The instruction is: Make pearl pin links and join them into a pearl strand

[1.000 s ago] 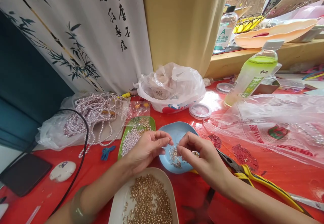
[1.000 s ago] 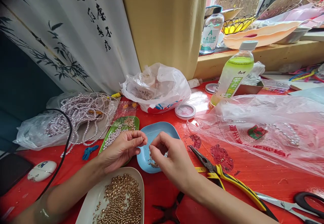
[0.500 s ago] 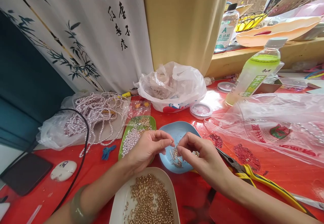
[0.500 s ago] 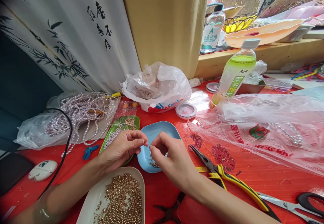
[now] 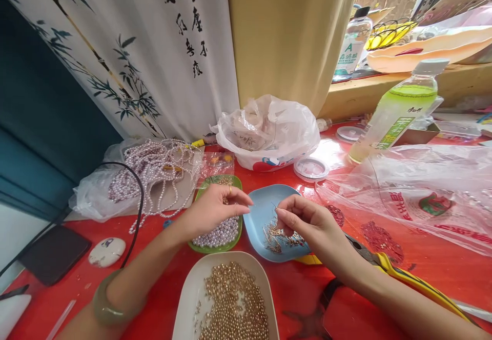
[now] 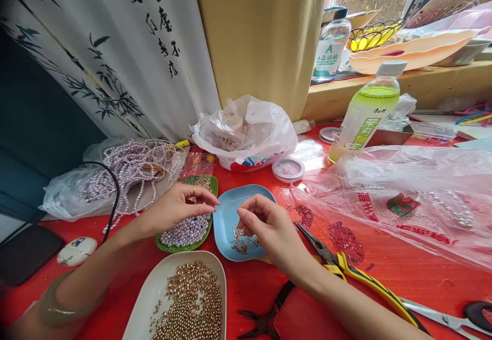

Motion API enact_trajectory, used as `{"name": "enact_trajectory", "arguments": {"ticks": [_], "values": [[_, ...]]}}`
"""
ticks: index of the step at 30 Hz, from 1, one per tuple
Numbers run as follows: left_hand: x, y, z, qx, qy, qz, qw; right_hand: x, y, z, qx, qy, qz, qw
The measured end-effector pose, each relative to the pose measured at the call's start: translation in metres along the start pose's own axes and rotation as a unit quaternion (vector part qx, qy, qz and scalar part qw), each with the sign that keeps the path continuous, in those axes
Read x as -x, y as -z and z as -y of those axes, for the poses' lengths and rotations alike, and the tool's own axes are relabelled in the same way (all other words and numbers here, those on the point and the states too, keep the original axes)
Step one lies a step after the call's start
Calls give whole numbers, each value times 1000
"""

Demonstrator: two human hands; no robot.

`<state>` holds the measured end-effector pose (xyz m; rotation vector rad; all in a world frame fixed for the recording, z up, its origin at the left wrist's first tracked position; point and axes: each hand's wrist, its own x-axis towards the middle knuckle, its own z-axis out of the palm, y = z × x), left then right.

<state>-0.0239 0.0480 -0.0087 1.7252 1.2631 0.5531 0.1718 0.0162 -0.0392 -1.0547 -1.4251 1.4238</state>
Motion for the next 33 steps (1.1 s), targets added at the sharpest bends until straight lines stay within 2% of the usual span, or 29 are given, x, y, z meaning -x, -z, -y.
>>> {"name": "enact_trajectory", "arguments": {"ticks": [2,5,8,10,13,17,20,22,24,28,33], "values": [[4,6,-2,-93,-16,42,995,0,0,1,-1,0,-7,1000],[11,18,-4,-227,-52,87,969,-1,0,2,4,0,-13,1000],[16,31,-5,-314,-64,91,943,-1,-1,2,6,-5,-10,1000],[17,34,-4,-334,-73,96,935,-1,-1,1,6,-8,-8,1000],[13,22,-1,-317,-118,94,936,-2,-1,0,8,-7,-10,1000],[7,-11,5,-286,-194,38,937,-3,0,-1,6,2,-19,1000],[6,-29,7,-304,-237,64,920,-3,0,-1,5,8,-23,1000],[7,-34,7,-338,-260,95,900,-3,-1,-1,3,8,-24,1000],[7,-33,6,-370,-267,102,884,-3,-1,-1,-4,8,-21,1000],[6,-30,3,-364,-245,66,896,-3,-1,-2,-27,12,-16,999],[5,-33,2,-335,-245,121,902,-2,-1,-3,-28,27,-33,999]]}}
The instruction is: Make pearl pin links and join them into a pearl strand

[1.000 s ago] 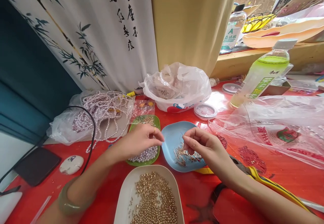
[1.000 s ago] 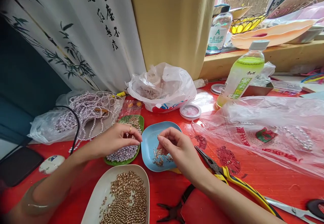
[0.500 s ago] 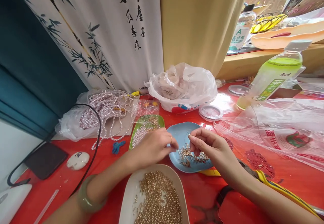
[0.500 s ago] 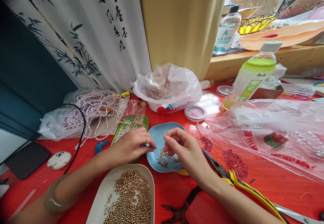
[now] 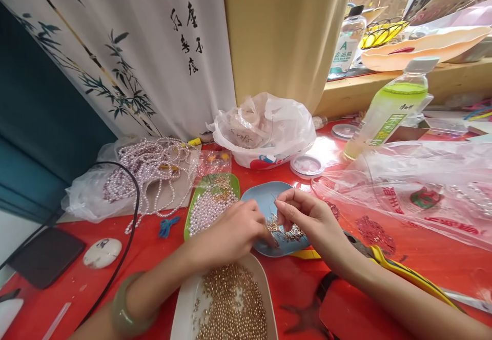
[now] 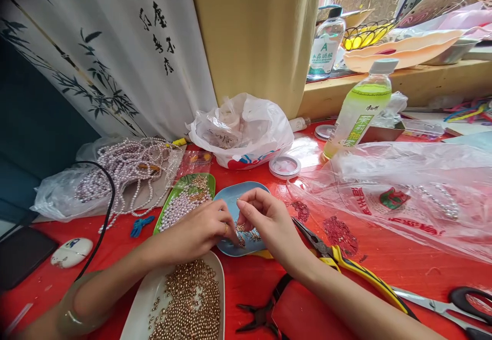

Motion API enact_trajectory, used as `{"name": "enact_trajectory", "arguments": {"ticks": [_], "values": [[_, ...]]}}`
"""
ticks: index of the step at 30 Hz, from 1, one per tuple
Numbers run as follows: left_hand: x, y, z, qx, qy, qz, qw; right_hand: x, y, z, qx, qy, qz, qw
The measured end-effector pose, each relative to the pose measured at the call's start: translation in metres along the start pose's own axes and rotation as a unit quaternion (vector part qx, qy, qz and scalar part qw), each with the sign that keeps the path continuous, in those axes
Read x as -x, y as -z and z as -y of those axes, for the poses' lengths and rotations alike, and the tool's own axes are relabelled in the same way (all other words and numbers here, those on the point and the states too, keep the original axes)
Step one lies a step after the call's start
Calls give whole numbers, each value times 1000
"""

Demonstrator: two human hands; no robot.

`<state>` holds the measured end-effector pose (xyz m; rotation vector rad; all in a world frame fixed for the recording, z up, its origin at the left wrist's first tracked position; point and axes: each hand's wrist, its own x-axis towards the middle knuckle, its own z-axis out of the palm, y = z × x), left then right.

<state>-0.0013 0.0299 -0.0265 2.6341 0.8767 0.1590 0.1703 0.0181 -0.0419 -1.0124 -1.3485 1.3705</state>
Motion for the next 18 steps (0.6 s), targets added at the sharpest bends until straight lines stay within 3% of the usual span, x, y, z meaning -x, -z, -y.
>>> {"name": "enact_trajectory", "arguments": {"ticks": [5,10,18], "values": [[-4,1,-1,-3,38,-38,999,-3,5,5,18,35,-63,997],[-8,-1,0,21,-50,7,998,-8,15,12,25,53,-130,990],[-9,-4,14,66,15,-4,998,-12,21,13,11,54,-129,990]]}}
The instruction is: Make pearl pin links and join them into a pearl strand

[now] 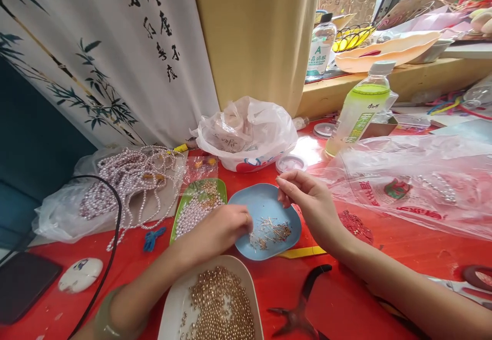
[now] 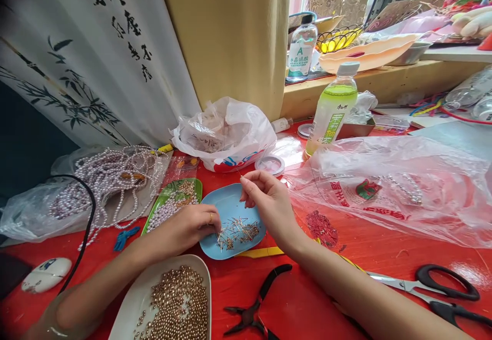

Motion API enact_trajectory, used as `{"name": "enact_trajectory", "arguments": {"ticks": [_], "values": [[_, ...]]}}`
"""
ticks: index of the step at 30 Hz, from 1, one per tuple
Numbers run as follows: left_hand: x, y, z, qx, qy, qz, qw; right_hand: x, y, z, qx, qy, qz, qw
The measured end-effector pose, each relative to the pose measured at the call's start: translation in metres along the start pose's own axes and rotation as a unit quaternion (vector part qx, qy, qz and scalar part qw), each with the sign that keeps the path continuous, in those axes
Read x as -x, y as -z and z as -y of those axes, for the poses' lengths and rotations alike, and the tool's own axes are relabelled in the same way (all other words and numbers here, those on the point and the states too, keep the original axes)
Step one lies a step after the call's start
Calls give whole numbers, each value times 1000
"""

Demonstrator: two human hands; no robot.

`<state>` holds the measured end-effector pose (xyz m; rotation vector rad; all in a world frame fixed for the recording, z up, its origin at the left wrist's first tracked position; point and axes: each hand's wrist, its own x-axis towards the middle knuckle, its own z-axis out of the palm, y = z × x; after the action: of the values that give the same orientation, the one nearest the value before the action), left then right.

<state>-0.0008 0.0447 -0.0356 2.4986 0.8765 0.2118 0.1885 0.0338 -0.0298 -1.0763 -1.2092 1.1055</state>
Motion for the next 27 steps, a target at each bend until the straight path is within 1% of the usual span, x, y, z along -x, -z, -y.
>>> {"name": "enact_trajectory", "arguments": {"ticks": [5,7,9,11,14,16,19,21,23,27], "values": [[-3,10,-5,59,48,-64,995,0,0,-1,-10,-2,5,1000],[-5,14,-6,79,50,-75,993,0,1,-1,-10,-3,7,1000],[-7,18,-6,91,41,-58,993,0,1,-2,-7,-2,8,1000],[-10,22,-4,81,26,-28,996,0,1,-2,-3,-2,8,1000],[-13,25,-5,16,7,30,999,-1,1,-2,2,-3,12,1000],[-14,25,-7,-37,3,69,997,-2,0,-3,4,-3,15,1000],[-17,21,-11,-84,0,106,991,-2,0,-4,9,-4,18,1000],[-19,18,-10,-98,4,109,989,-2,0,-5,11,-3,19,1000],[-21,17,-7,-93,14,100,991,-2,1,-5,15,-2,20,1000],[-21,22,4,-10,33,61,998,-2,1,-5,24,-2,18,1000]]}}
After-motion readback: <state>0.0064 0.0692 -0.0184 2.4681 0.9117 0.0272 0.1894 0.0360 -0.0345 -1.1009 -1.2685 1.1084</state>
